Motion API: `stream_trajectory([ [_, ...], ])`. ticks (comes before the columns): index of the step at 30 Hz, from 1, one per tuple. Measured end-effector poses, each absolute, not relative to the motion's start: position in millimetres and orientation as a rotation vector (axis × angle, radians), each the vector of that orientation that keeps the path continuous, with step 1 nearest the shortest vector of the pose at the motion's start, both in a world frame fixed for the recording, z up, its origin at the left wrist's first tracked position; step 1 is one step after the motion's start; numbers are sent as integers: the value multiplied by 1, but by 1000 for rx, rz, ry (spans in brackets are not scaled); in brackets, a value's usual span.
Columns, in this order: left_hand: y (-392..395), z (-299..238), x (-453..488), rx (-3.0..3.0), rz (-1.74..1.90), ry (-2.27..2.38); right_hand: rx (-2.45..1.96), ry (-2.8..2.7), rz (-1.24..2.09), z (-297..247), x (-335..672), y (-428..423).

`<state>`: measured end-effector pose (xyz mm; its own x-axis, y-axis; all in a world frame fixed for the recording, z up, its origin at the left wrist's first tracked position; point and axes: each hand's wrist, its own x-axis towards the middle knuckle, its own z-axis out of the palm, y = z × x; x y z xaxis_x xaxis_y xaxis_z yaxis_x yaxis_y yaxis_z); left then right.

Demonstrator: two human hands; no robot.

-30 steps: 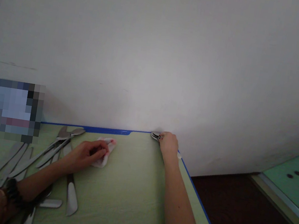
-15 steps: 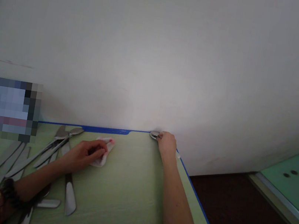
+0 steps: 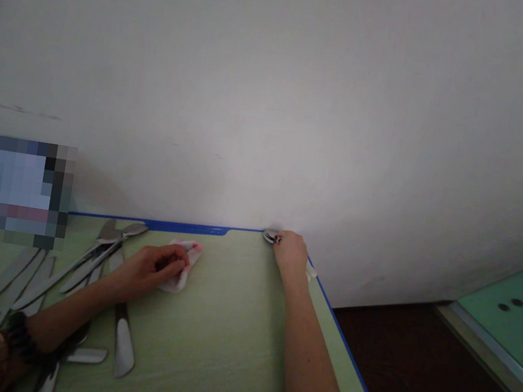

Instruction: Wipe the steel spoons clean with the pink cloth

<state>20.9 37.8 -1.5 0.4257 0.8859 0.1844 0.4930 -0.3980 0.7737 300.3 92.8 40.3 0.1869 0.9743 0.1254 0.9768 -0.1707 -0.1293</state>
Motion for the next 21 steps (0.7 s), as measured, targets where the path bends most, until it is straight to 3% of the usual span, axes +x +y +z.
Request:
stream_trajectory([
  [13, 39, -2, 21, 2045, 785, 1182, -2278, -1828, -62, 50, 295, 91],
  [21, 34, 34, 11, 2201, 506, 1214, -1675, -2162, 11, 55, 217, 69],
])
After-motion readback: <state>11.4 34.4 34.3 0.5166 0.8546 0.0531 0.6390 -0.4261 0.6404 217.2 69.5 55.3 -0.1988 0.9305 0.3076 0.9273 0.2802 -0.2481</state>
